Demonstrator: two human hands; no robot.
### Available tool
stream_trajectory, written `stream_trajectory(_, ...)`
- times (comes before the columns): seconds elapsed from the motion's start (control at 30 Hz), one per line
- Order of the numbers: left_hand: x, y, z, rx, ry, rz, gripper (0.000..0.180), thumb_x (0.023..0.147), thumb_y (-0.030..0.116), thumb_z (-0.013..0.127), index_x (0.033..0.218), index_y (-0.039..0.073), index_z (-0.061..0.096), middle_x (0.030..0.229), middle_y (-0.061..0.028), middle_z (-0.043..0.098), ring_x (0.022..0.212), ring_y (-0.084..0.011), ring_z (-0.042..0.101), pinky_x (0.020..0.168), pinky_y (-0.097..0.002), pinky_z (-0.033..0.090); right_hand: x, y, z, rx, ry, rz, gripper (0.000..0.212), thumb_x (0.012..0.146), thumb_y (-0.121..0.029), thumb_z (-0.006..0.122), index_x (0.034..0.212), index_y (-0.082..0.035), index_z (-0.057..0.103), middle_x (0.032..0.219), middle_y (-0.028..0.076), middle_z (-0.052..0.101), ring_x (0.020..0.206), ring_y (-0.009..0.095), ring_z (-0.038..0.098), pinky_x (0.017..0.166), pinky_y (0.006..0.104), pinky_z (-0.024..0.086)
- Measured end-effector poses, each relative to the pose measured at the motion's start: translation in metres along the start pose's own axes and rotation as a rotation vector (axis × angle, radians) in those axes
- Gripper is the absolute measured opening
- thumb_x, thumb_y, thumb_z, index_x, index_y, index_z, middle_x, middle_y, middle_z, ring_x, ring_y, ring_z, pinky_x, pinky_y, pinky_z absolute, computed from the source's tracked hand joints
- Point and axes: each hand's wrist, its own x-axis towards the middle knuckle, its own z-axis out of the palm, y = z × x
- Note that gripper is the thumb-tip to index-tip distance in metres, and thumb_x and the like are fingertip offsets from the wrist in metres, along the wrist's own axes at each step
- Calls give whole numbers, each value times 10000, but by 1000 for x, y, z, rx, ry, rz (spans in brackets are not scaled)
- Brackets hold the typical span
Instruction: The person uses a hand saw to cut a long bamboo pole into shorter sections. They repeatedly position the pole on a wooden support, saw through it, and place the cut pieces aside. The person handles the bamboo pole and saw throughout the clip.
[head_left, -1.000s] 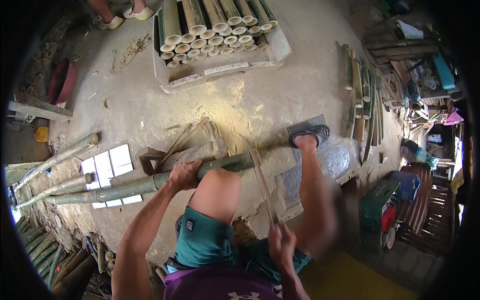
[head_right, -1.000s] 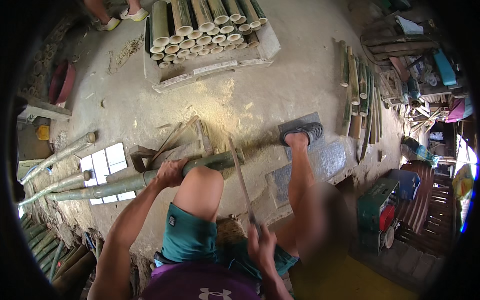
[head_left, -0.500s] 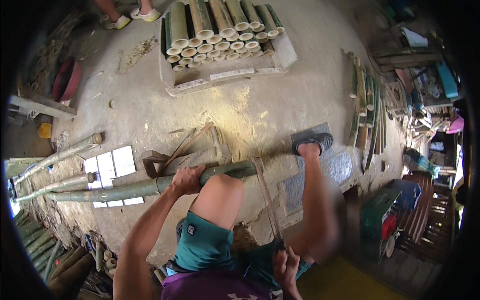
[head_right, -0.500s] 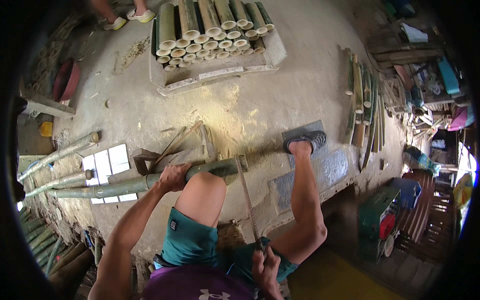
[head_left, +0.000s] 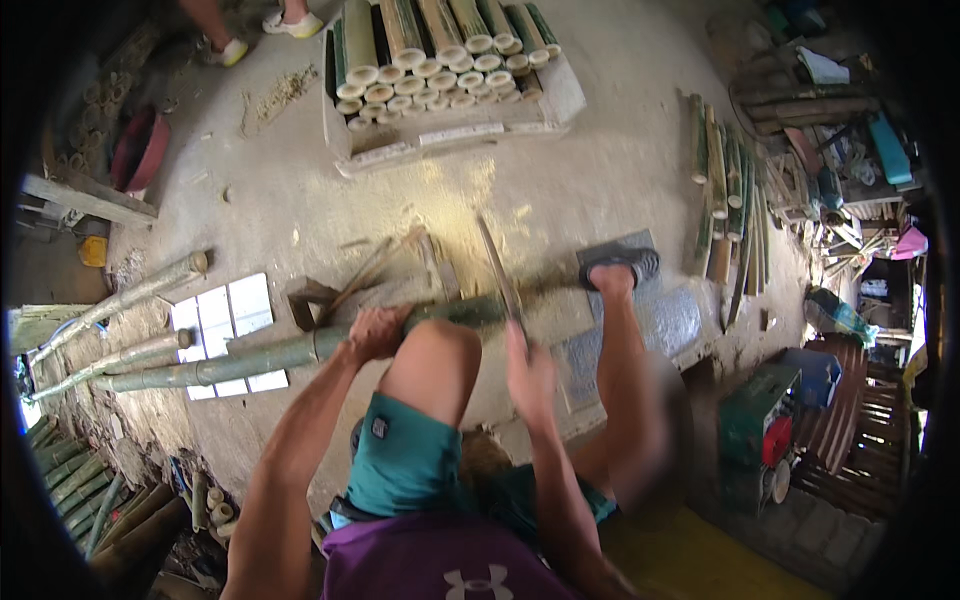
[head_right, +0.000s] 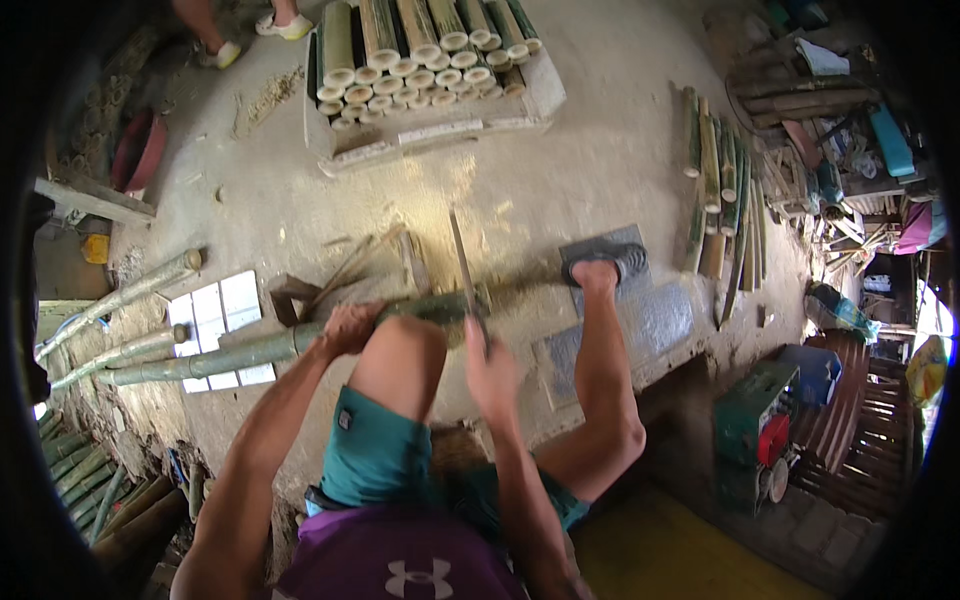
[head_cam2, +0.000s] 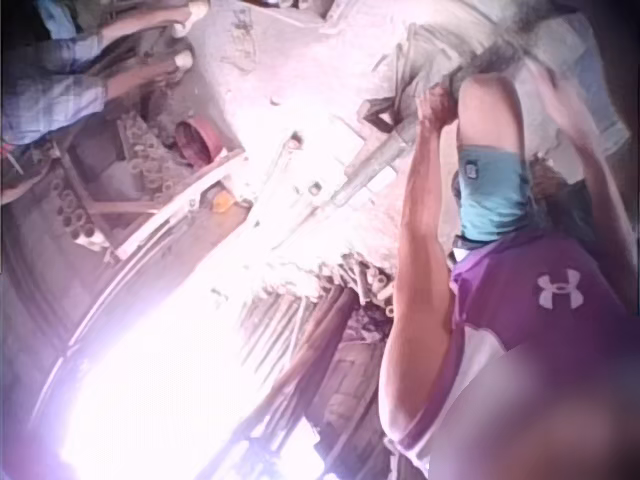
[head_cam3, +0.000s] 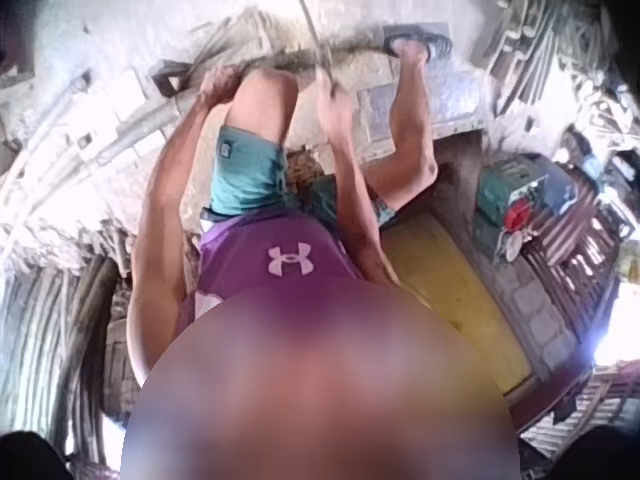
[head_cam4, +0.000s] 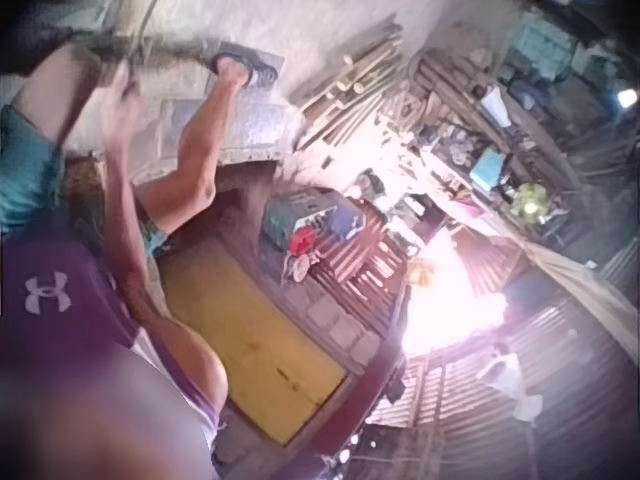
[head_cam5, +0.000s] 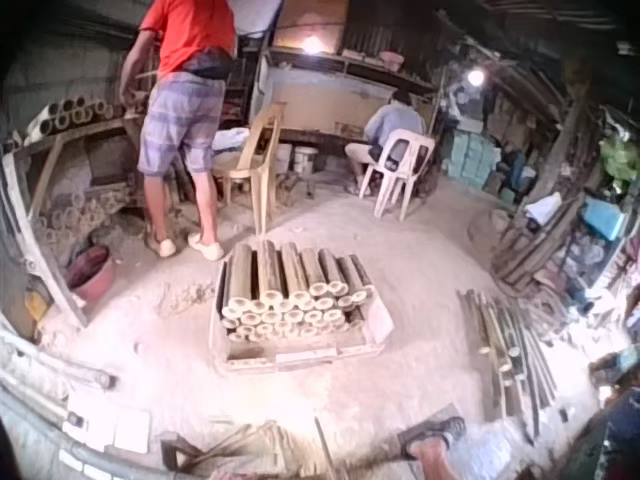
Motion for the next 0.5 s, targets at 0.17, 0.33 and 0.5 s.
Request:
stream_trajectory(0.17, 1, 0, -1, -6, -76, -28, 542, 852, 366, 704, 1296, 116, 519, 1012, -237, 728, 957, -440, 705, 829, -560, 538, -75, -65, -84, 26, -147, 263, 373, 993, -293, 574, 1052, 59, 681, 633, 156, 614, 605, 211, 660, 576, 372, 507)
stream_trajectory(0.33, 1, 2, -6, -54, -55, -11, 518, 811, 341, 752, 1234, 113, 558, 966, -247, 718, 936, -441, 699, 803, -551, 538, 60, -25, 27, 20, -41, 121, 691, 1037, -574, 458, 818, 68, 586, 636, 158, 446, 625, 213, 409, 572, 443, 390)
stream_trajectory(0.5, 6, -2, -6, 14, -120, 5, 578, 755, 348, 786, 1230, 106, 561, 955, -243, 725, 928, -452, 698, 805, -551, 542, -19, -28, -29, 129, -163, 265, 602, 1029, -484, 514, 1072, 91, 683, 802, 240, 654, 729, 254, 643, 710, 404, 507)
